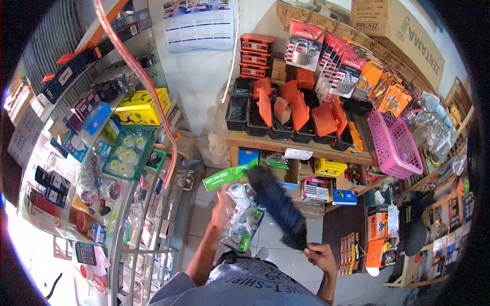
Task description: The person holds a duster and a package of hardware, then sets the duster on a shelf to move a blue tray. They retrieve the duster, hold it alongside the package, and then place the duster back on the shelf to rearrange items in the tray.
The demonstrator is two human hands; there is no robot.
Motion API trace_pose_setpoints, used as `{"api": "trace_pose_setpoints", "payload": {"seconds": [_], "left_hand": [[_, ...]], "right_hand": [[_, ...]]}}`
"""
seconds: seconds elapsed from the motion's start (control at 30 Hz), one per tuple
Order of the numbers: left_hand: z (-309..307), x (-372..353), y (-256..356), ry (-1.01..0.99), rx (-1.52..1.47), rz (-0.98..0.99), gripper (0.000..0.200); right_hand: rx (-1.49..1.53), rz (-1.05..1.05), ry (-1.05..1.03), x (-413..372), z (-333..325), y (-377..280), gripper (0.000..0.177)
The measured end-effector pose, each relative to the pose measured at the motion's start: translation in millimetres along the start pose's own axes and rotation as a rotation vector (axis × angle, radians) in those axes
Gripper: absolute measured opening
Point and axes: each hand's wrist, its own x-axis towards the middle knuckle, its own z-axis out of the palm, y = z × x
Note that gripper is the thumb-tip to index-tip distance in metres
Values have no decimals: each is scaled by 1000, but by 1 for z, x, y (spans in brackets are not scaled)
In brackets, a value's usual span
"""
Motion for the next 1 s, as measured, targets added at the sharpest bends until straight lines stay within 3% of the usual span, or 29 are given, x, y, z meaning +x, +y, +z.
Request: {"api": "trace_pose_setpoints", "payload": {"seconds": [0.07, 0.17, 0.23, 0.37, 0.53, 0.57, 0.63, 0.67, 0.7, 0.77, 0.8, 0.83, 0.9, 1.0], "left_hand": [[5, -1, -4, 69, 128, 49, 69], [1, -6, -7, 81, 42, -40, 69], [4, -4, -12, -31, 7, 27, 69], [-12, -7, -22, 54, 27, -95, 70], [7, -10, -19, -10, 27, -65, 72], [-23, -14, -37, 1, 27, -66, 72], [-98, -27, -82, 165, 126, -342, 74], [-16, -25, -35, 164, 201, -211, 65], [-18, -23, -40, 163, 204, -220, 65], [-11, -21, -40, 129, -69, -198, 63], [-7, -22, -40, 65, -117, -206, 56], [-77, -50, -85, 65, -119, -217, 56], [-213, -72, -160, 72, -57, -473, 52], [-211, -90, -151, -119, 212, -363, 52]], "right_hand": [[-6, -2, -11, -6, 1, -4, 14], [-10, 31, 37, -6, 4, -14, 14], [6, 69, 104, -8, 6, -9, 17], [-75, -70, 78, -9, 7, -3, 13], [-100, -102, 121, -7, 11, -10, 11], [-100, -94, 113, -7, 13, -8, 11], [-195, -252, 82, -7, 17, -6, 15], [-190, -248, 85, -4, 16, -6, 15], [-211, -252, 100, -1, 14, -8, 15], [-227, -243, 122, -1, 8, -7, 15], [-228, -145, 72, -2, 1, -6, 11], [-228, -49, 21, -2, -5, -3, 18], [-216, -104, 2, -1, -6, -3, 18], [-383, -240, -119, 12, -5, -34, 23]]}}
